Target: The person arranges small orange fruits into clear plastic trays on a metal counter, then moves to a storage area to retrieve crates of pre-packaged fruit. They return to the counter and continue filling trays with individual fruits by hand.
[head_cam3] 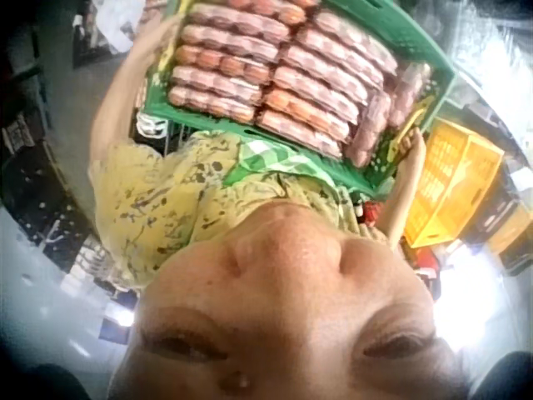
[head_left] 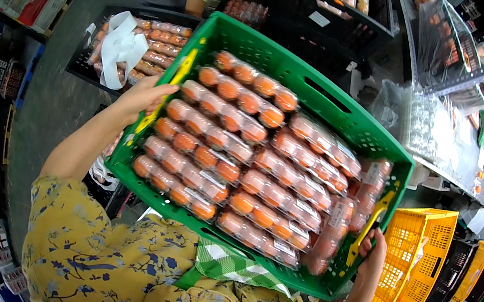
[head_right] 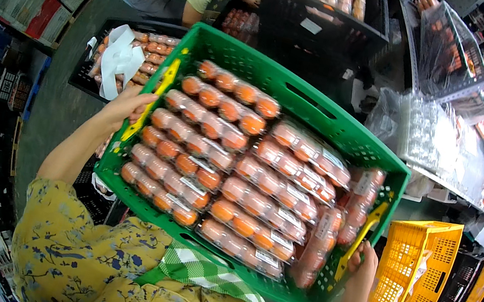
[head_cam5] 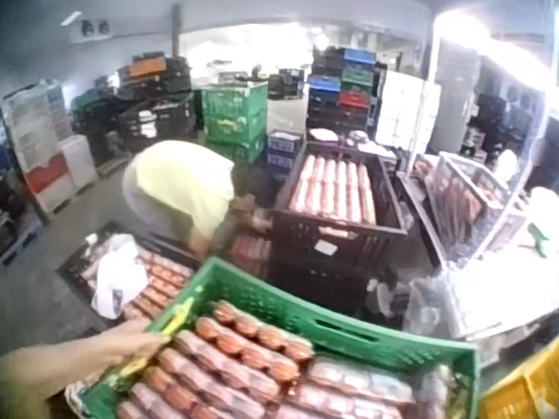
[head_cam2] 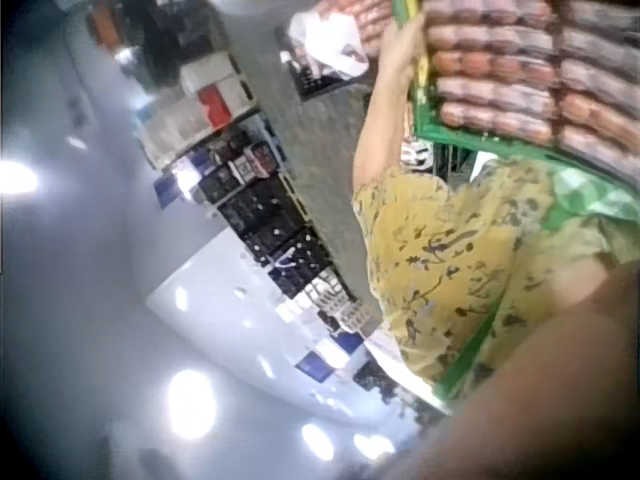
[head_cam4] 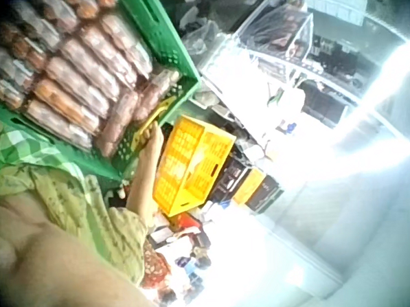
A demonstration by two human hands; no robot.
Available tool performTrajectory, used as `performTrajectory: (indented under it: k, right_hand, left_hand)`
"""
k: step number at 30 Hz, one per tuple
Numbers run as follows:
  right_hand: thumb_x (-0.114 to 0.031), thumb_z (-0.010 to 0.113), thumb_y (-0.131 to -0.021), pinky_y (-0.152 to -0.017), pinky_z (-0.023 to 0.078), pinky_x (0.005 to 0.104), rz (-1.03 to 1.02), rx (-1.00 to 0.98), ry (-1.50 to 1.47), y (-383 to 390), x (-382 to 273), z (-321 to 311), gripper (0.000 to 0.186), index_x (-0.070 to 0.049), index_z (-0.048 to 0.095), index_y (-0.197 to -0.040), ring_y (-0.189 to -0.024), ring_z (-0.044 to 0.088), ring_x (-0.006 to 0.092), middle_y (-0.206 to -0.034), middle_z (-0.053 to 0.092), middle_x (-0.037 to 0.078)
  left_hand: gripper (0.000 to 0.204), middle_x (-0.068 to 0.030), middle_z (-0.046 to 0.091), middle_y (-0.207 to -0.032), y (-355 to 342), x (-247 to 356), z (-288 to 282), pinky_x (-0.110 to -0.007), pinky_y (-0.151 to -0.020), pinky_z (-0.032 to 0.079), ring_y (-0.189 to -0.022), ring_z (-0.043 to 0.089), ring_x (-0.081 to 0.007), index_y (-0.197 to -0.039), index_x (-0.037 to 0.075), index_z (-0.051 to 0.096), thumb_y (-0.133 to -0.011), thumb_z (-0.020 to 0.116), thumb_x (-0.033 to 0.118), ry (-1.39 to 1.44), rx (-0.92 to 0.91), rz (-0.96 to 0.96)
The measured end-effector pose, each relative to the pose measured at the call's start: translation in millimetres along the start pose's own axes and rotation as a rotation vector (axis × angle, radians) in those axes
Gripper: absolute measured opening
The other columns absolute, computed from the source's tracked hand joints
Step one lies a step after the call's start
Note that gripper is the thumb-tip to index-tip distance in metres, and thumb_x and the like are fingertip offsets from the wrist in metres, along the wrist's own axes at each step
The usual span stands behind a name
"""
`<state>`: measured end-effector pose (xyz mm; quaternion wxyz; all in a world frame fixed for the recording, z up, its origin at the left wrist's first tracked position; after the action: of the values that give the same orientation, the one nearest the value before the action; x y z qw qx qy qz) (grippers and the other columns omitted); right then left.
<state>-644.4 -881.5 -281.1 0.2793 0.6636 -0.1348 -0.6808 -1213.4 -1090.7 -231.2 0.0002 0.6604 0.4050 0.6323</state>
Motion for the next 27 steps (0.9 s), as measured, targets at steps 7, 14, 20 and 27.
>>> performTrajectory:
  k: [7,14,20,27]
  right_hand:
    - [-0.025,0.055,-0.091,-0.041,0.025,0.0193,0.007,-0.206,0.165,-66,-40,138,0.023,-0.01,0.047,-0.076,-0.046,0.033,0.0046,-0.058,0.039,-0.005]
    - [-0.023,0.058,-0.088,-0.043,0.024,0.0196,-0.008,-0.349,0.337,-106,-55,263,0.021,-0.011,0.046,-0.076,-0.048,0.03,0.0026,-0.059,0.035,-0.008]
    - [-0.022,0.058,-0.088,-0.044,0.024,0.0213,-0.066,-0.464,0.436,-131,-63,333,0.019,-0.009,0.049,-0.079,-0.049,0.031,0.0033,-0.059,0.036,-0.007]
    - [-0.023,0.061,-0.084,-0.044,0.024,0.023,-0.119,-0.522,0.542,-156,-69,399,0.02,-0.007,0.052,-0.079,-0.048,0.033,0.0043,-0.058,0.038,-0.006]
  left_hand:
    - [0.022,0.0057,0.036,-0.056,51,-58,-112,-0.021,-0.038,0.026,-0.042,0.033,-0.0034,-0.08,0.011,0.046,-0.089,0.059,0.027,0.211,0.267,-0.023]
    - [0.023,0.0056,0.037,-0.056,89,-107,-163,-0.021,-0.04,0.029,-0.043,0.034,-0.0037,-0.08,0.011,0.044,-0.089,0.058,0.027,0.322,0.505,-0.092]
    - [0.022,0.0057,0.037,-0.058,104,-135,-178,-0.022,-0.042,0.03,-0.045,0.033,-0.0037,-0.08,0.013,0.044,-0.09,0.057,0.027,0.384,0.652,-0.124]
    - [0.02,0.0062,0.038,-0.058,98,-163,-196,-0.021,-0.04,0.028,-0.043,0.033,-0.0039,-0.083,0.012,0.047,-0.091,0.056,0.028,0.486,0.747,-0.122]
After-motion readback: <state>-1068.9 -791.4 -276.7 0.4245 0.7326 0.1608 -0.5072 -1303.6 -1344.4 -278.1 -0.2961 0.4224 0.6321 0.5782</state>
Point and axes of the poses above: each hand's wrist, its own y-axis away from the middle knuckle, its own z-axis out of the palm, x = y × z, the point moved 5 cm from there along -y, towards the middle knuckle
